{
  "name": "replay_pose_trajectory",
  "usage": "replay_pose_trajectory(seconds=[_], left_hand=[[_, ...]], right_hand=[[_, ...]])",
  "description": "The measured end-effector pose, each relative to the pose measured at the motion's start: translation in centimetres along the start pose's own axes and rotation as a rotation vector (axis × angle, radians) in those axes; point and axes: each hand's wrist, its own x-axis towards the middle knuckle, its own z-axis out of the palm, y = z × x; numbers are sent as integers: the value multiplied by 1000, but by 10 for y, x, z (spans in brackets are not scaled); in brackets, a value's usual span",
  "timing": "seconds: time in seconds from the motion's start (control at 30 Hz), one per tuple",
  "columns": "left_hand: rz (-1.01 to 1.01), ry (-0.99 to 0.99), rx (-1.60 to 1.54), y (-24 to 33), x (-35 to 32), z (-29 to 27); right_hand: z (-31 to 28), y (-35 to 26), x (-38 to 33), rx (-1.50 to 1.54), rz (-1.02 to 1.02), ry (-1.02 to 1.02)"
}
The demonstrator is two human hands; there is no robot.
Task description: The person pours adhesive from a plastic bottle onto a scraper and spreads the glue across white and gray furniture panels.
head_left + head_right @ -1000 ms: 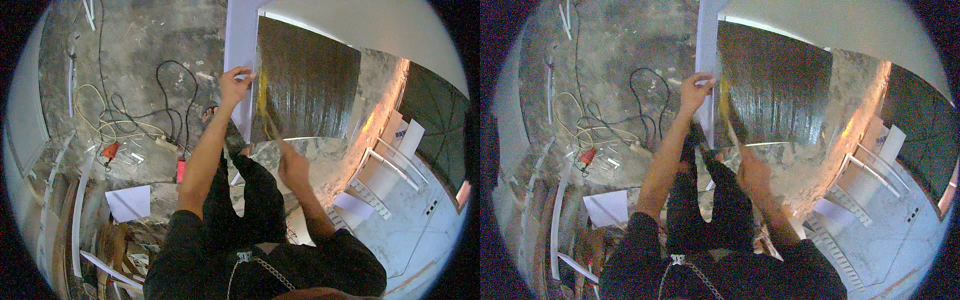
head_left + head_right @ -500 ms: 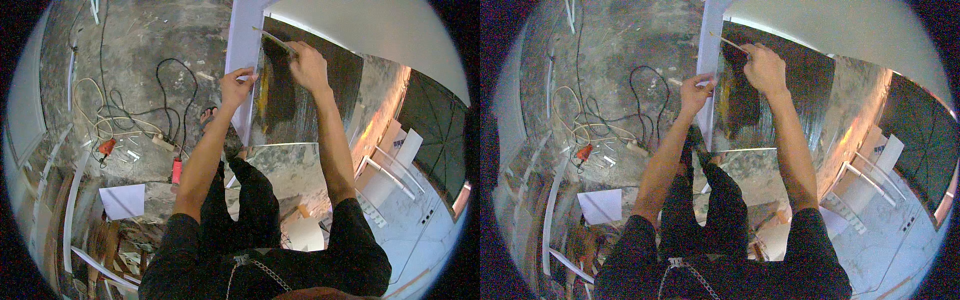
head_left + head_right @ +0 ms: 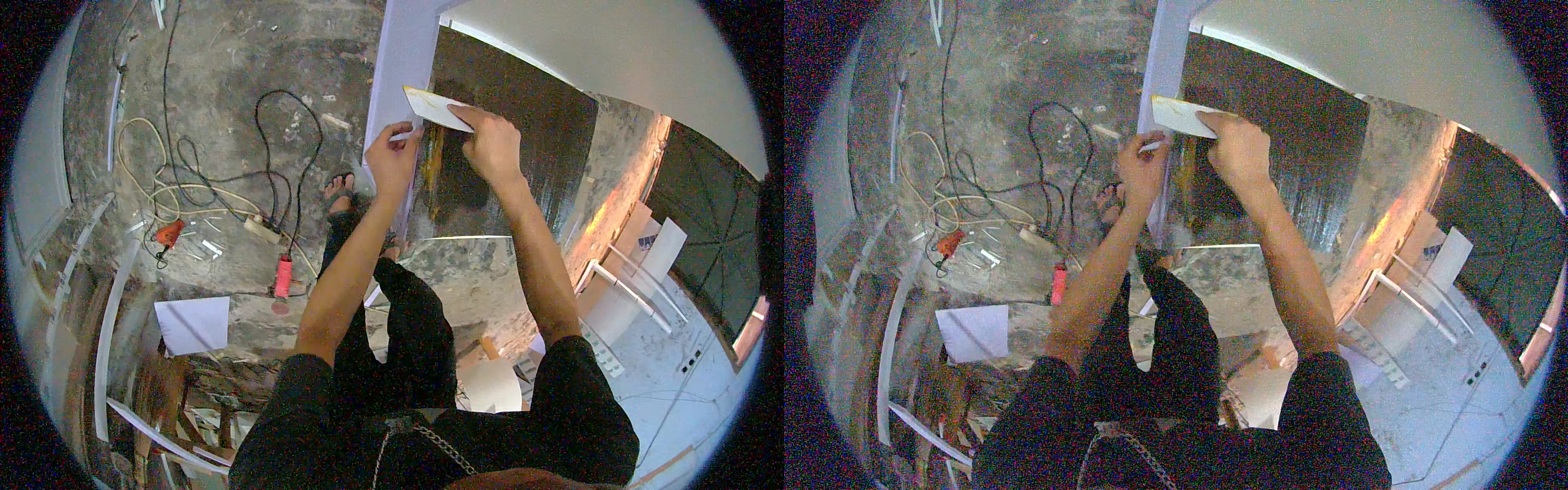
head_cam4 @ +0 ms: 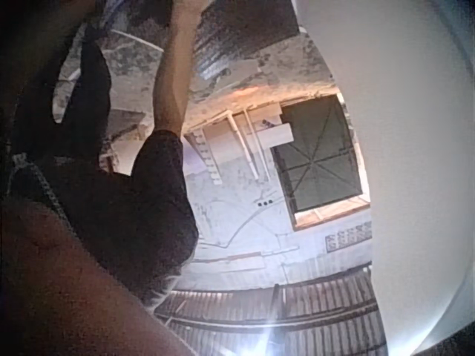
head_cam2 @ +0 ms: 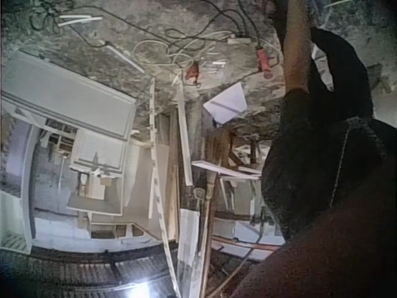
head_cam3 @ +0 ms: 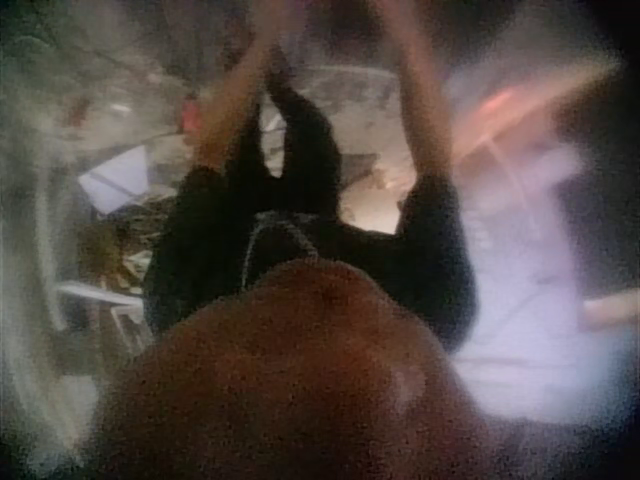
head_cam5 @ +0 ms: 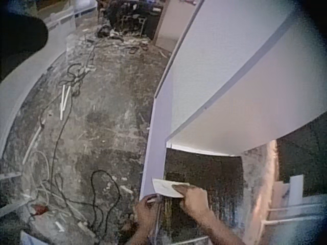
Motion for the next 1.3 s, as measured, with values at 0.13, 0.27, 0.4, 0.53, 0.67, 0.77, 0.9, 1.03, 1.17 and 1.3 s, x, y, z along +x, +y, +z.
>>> replay_pose_trajectory(seconds=[0.13,0.27,0.4,0.53,0.67,0.77,0.9,1.03,1.17,1.3], left_hand=[[-29,44,37,-21,-58,-19],[-175,54,-194,-52,-98,-27],[-231,56,-331,-76,-124,-34],[-265,116,-481,-112,-136,-67],[-203,149,-412,-136,-133,-111],[-146,220,-334,-160,-137,-145],[-111,326,-287,-191,-153,-174],[-83,335,-325,-228,-183,-192],[-64,355,-371,-244,-205,-192],[-91,368,-350,-256,-220,-199]], right_hand=[[-20,-7,12,-18,106,-153],[-15,-4,11,-68,134,-201],[6,-4,-22,13,45,-67],[12,-22,-61,54,50,-89],[27,-27,-102,48,15,-82],[37,-35,-132,33,7,-94],[50,-37,-166,16,-1,-95],[65,-40,-192,1,-19,-47],[74,-44,-218,-2,-58,-28],[78,-54,-241,7,-72,-24]])
